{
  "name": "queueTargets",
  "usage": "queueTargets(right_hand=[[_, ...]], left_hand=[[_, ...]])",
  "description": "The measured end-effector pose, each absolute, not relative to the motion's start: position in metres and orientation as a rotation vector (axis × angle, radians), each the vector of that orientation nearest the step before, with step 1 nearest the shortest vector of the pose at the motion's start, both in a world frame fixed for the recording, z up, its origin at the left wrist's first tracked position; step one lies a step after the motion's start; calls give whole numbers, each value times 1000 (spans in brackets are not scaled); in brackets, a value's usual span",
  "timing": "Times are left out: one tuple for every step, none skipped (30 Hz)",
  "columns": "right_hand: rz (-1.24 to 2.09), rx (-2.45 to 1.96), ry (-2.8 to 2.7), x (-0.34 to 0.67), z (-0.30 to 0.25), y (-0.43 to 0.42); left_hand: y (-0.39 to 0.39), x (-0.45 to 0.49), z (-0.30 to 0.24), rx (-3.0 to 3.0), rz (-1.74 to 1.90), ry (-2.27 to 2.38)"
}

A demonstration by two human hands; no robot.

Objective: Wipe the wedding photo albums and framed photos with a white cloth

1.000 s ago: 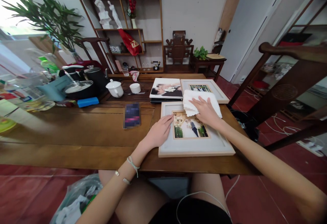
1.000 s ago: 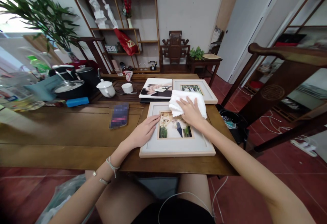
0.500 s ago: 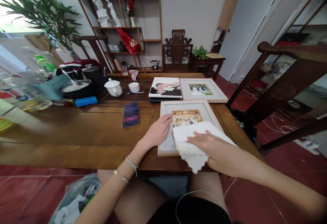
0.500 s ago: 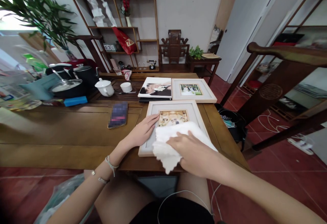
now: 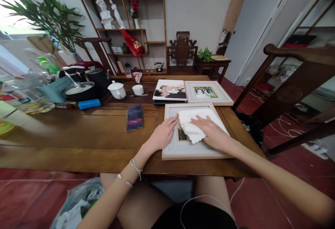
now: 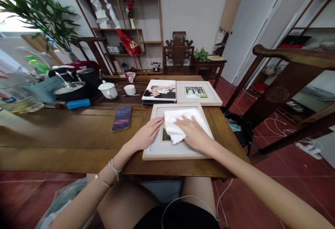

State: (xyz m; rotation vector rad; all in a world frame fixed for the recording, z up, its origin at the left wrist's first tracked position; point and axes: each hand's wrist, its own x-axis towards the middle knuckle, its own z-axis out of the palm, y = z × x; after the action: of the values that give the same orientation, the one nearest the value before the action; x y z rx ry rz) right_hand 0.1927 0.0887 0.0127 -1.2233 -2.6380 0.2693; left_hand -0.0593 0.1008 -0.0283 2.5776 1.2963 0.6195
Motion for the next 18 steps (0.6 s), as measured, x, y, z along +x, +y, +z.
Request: queueTargets(right_hand=[[236, -1236, -2561, 194, 9, 98], [210, -1245, -2468, 195, 8, 108], [195, -1247, -2366, 195, 8, 119], [185, -1242, -2265, 195, 10, 128], [177, -1229, -2176, 193, 13, 137], [169, -1211, -2120, 190, 16, 144], [156, -1194, -2108, 186, 19, 150], [133, -1185, -2142, 180, 21, 153], [105, -1187, -2217, 174, 22, 155], [79, -1201, -2324, 168, 22, 155], [56, -1225, -2442, 162, 21, 154], [32, -1254, -2549, 157, 19, 152], [6, -1286, -2634, 153, 18, 149], [-19, -1318, -2694, 150, 17, 146], [-44, -1345, -2733, 150, 17, 143], [-65, -1365, -2761, 150, 19, 139], [-75, -1381, -2787, 151, 21, 135], [-72, -1401, -2813, 153, 24, 129]], left_hand=[[101, -59, -28, 2575, 616, 1298], [101, -59, -29, 2577, 611, 1296], [101, -60, -29, 2579, 610, 1293], [101, -60, -29, 2581, 611, 1292], [101, -60, -30, 2581, 614, 1292], [101, -60, -30, 2581, 620, 1292], [101, -60, -30, 2581, 629, 1292], [101, -60, -30, 2581, 639, 1293], [101, -60, -30, 2582, 646, 1292], [101, -60, -30, 2583, 651, 1292], [101, -59, -30, 2584, 654, 1292], [101, -59, -29, 2586, 657, 1289], [101, -59, -29, 2589, 658, 1285], [101, -59, -29, 2593, 659, 1279], [101, -59, -29, 2598, 660, 1275], [101, -59, -29, 2600, 661, 1276], [101, -59, -30, 2599, 662, 1280], [101, -59, -30, 2596, 664, 1285]])
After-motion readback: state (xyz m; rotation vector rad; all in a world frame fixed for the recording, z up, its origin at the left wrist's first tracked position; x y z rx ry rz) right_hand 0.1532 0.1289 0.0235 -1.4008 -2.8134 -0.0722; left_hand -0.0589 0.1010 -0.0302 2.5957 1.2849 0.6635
